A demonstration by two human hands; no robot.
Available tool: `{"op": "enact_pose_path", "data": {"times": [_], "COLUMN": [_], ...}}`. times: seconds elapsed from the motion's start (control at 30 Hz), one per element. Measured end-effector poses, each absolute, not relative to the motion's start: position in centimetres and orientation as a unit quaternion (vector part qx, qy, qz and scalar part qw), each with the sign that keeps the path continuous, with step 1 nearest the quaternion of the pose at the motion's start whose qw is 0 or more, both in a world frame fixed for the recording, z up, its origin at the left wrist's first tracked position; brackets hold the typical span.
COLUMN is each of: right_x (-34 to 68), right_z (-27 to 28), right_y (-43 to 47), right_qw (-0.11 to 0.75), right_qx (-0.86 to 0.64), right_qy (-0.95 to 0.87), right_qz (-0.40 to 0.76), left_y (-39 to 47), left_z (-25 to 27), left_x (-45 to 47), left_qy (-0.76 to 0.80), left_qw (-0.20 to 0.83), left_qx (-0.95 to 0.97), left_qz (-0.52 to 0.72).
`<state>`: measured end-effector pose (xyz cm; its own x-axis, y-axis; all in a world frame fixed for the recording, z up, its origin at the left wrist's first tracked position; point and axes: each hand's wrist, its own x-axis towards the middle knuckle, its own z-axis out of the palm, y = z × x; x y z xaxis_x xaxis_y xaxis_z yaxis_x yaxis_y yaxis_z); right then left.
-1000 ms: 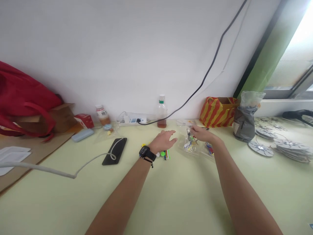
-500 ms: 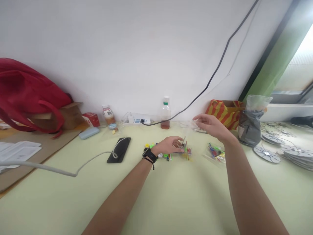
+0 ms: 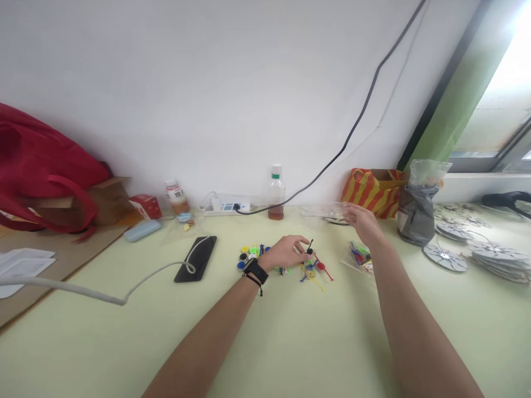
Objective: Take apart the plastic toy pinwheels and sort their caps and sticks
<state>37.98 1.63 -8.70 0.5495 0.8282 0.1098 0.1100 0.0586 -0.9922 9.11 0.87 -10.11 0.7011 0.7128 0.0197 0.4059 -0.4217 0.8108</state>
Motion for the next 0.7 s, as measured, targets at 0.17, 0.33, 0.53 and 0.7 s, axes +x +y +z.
{"op": "enact_pose_path", "data": {"times": [0.17, 0.33, 0.53, 0.7], "right_x": [36.5, 33.5, 30.8, 30.8], "right_z": [-10.9, -12.6, -14.2, -14.2], "right_y": [1.9, 2.7, 3.8, 3.6], "right_qw": [0.479, 0.447, 0.485, 0.491], "right_qx": [-0.728, -0.715, -0.712, -0.709], "right_qy": [-0.397, -0.386, -0.359, -0.37], "right_qz": [0.287, 0.373, 0.359, 0.345], "left_y": [0.6, 0.3, 0.2, 0.2], "left_z": [-10.2, -10.6, -11.0, -10.6], "left_x": [9.5, 9.8, 10.2, 10.1], "left_qy": [0.365, 0.359, 0.347, 0.345], "left_qw": [0.408, 0.434, 0.434, 0.397], "left_qx": [0.815, 0.806, 0.815, 0.833], "left_qz": [0.191, 0.182, 0.165, 0.171]}}
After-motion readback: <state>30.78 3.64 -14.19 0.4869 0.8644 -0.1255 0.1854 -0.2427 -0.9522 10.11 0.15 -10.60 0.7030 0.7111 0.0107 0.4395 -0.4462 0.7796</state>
